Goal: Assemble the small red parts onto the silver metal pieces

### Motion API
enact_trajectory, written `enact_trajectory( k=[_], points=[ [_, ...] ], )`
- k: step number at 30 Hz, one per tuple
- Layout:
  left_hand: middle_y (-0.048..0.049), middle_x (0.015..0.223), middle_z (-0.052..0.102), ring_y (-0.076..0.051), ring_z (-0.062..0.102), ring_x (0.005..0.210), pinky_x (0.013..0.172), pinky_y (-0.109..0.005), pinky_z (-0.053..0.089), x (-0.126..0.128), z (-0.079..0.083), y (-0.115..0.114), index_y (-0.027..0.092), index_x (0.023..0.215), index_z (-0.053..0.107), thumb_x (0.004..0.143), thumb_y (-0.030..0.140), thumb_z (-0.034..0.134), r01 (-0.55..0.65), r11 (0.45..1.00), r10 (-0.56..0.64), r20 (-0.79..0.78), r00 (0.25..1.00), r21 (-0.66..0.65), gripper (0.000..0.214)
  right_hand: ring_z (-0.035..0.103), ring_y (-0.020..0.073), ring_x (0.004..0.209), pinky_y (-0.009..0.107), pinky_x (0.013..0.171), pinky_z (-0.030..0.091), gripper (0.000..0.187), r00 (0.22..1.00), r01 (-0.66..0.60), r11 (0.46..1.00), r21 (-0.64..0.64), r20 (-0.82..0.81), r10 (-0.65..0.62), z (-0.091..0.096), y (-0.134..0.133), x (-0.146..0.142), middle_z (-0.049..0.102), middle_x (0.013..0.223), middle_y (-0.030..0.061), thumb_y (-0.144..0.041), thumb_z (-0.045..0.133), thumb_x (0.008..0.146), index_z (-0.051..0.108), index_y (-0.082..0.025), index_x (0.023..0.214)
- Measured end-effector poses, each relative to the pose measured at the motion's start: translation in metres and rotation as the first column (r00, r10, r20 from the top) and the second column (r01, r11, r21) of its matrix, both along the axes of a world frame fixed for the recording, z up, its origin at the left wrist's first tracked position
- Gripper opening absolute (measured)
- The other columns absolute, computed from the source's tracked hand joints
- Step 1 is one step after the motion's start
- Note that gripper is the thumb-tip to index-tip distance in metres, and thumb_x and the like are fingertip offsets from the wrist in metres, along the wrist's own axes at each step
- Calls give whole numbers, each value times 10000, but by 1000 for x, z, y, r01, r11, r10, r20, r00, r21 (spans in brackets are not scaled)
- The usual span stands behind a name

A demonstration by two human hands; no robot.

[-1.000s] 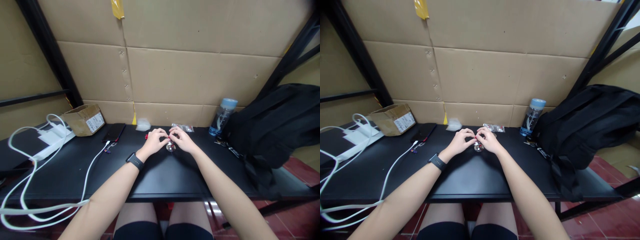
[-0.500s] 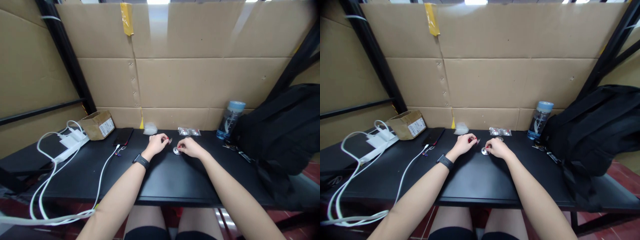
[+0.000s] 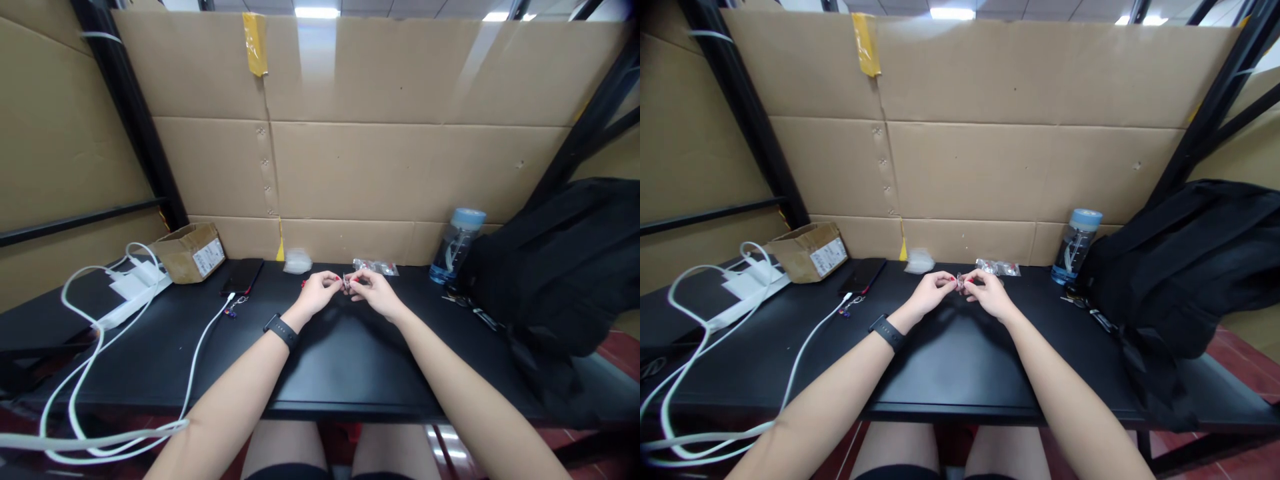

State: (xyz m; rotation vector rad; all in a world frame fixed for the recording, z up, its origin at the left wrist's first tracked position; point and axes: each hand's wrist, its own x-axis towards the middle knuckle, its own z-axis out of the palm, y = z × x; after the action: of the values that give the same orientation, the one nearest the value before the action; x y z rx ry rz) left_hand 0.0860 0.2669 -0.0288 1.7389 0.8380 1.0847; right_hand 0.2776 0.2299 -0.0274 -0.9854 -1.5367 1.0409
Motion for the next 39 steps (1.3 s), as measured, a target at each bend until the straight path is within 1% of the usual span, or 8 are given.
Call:
enact_trajectory(
  k=[7,12,17,22,27,29,35,39],
  points=[
    [-28,959,763,-210,691,920,886,-337,518,-6,2,-1,223,891,741,887,318,644,-97,965,164,-274,948,242,136,763,205,854,307,723,646,421,994,-40,996,-84,-107,30,0,-1,-3,642,1263,118,-527,781,809,583,-177,936],
    [-30,1051,743,-235,662,997,908,-361,499,-8,1,0,241,911,753,865,308,680,-148,923,275,-342,899,355,109,769,220,804,320,711,653,392,995,-42,994,-100,-92,33,-2,1,-1,684,1118,75,-492,773,824,574,-189,973],
    [-20,1034,740,-224,661,1003,955,-358,479,-8,-2,0,249,918,756,875,279,689,-92,922,227,-335,914,375,85,770,203,797,321,732,659,418,994,-80,987,-136,-85,69,2,-2,1,647,1213,98,-349,713,894,583,-251,1280],
    [-20,1041,736,-223,655,1010,950,-355,476,-8,-1,-1,250,920,759,879,277,698,-89,917,232,-340,911,388,79,770,214,849,347,797,661,358,994,-101,982,-157,-49,95,4,-2,3,655,1248,125,-275,675,908,657,-208,1260],
    [-36,1051,717,-219,650,994,897,-342,492,-9,-1,2,241,913,760,865,275,718,-107,914,255,-348,902,391,73,762,228,914,334,849,643,639,987,-155,987,-54,25,156,4,-5,5,595,1372,128,-186,835,711,619,-213,1312],
    [-41,1056,710,-219,646,998,905,-347,491,-10,-1,3,235,911,761,859,268,723,-100,915,248,-350,903,390,72,762,217,888,342,853,642,671,989,-134,990,-38,52,136,4,-5,5,613,1346,128,-217,866,684,618,-202,1308],
    [-43,1065,690,-221,624,1024,957,-356,471,-9,-2,3,227,933,760,868,267,735,-39,918,194,-362,912,394,80,750,200,712,342,712,660,677,992,-52,997,-61,115,59,2,-1,9,702,1193,128,-278,914,639,651,-157,1251],
    [-35,1056,678,-224,611,1016,941,-357,472,-8,-2,-1,242,934,762,880,276,731,-62,916,220,-366,904,396,70,762,233,806,378,813,651,699,985,-40,999,-22,166,43,-1,2,13,688,1261,129,-283,925,630,681,-171,1276]
  ],
)
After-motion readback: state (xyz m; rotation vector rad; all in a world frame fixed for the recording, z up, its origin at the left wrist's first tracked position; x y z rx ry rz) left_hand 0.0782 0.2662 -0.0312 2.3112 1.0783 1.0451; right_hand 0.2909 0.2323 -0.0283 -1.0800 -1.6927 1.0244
